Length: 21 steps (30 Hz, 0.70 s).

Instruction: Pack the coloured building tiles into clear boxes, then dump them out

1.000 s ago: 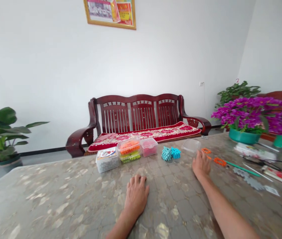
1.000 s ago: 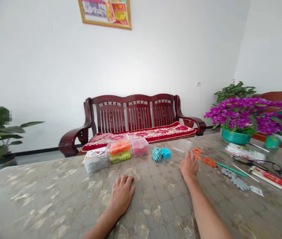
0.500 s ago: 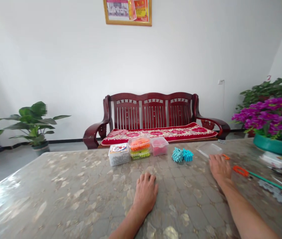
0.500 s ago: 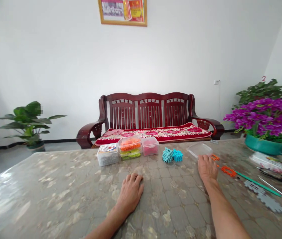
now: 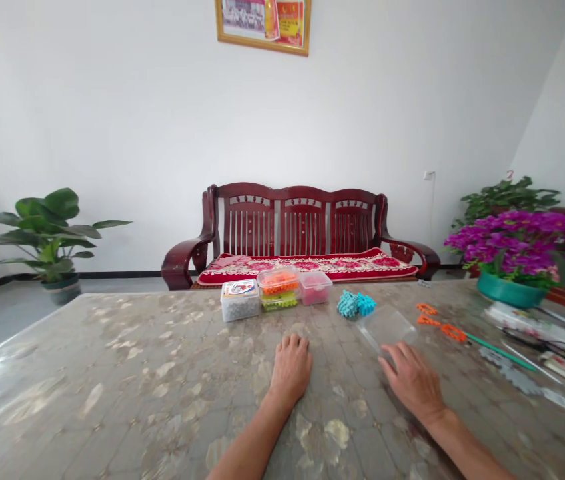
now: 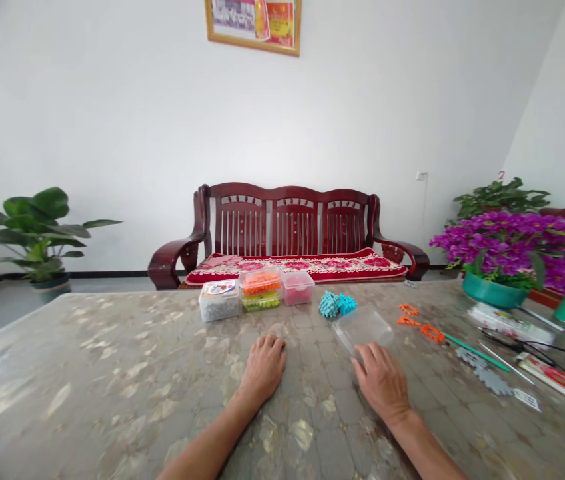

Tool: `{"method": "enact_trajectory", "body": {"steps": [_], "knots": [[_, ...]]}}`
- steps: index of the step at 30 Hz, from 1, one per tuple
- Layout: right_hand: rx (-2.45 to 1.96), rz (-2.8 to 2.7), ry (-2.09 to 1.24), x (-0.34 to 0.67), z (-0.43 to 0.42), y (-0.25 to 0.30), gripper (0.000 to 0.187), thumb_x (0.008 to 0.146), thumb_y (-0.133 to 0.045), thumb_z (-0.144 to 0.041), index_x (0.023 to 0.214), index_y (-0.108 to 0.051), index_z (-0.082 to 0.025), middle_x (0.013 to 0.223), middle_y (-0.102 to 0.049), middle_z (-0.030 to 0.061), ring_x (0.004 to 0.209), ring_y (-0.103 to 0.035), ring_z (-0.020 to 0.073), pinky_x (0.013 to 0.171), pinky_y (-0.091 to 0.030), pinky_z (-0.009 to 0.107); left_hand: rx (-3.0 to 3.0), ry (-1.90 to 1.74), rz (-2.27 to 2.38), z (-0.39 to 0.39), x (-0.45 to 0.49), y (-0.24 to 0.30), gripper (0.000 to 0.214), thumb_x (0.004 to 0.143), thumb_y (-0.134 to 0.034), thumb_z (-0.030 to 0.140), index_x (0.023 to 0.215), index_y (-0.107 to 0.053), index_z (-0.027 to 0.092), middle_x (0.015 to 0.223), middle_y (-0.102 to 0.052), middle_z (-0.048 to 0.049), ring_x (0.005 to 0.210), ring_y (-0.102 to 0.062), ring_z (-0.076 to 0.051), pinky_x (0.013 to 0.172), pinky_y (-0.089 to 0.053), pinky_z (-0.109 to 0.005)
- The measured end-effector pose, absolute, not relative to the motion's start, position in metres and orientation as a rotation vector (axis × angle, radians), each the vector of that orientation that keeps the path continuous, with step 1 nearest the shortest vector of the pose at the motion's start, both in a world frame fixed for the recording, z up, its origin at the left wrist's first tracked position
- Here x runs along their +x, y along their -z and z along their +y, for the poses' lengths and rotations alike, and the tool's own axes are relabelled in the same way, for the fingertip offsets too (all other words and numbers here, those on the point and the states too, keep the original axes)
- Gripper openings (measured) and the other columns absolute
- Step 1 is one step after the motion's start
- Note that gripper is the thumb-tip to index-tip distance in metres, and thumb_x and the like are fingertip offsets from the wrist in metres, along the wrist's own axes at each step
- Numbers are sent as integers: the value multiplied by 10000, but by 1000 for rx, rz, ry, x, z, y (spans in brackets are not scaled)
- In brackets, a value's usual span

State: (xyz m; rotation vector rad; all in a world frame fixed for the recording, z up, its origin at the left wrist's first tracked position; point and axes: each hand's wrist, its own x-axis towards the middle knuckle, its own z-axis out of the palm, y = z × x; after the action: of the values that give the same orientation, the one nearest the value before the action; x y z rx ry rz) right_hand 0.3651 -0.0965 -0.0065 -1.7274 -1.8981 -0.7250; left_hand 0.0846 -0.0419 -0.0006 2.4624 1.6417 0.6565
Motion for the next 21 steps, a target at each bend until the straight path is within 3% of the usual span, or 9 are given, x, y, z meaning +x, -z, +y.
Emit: {"method": "enact_trajectory", "body": {"steps": [5,10,15,21], "knots": [[-1422,-2092,498,292,-112,0,184,900,-545,-191,1061,-624,-233,985,-635,54,933,-569,204,829,-412,305,2435,-700,1495,-46,78,2,459,872,-429,156,1313,-540,221,1232,-613,-91,1156,-517,-258,1001,-387,-367],[-1416,-2112,375,243,-100,-18,228,820,-616,-146,1030,-622,-235,1019,-636,52,968,-534,234,878,-407,363,2189,-945,1343,-42,63,17,647,763,-431,67,1405,-451,143,1356,-570,-110,1273,-485,-211,1095,-347,-310],[-1415,-2024,356,205,-84,-32,508,780,-672,-181,1268,-537,-221,1244,-590,82,1169,-462,274,1028,-348,416,1749,-1208,1178,-31,58,35,658,736,-449,64,1386,-467,162,1384,-553,-113,1235,-546,-212,1070,-401,-356],[-1584,-1944,367,180,-64,-20,391,847,-668,-266,1222,-569,-216,1024,-645,67,954,-534,255,817,-429,402,1739,-1261,1025,-27,60,37,599,730,-452,74,1314,-542,173,1348,-590,-107,1228,-555,-217,1085,-393,-391]]}}
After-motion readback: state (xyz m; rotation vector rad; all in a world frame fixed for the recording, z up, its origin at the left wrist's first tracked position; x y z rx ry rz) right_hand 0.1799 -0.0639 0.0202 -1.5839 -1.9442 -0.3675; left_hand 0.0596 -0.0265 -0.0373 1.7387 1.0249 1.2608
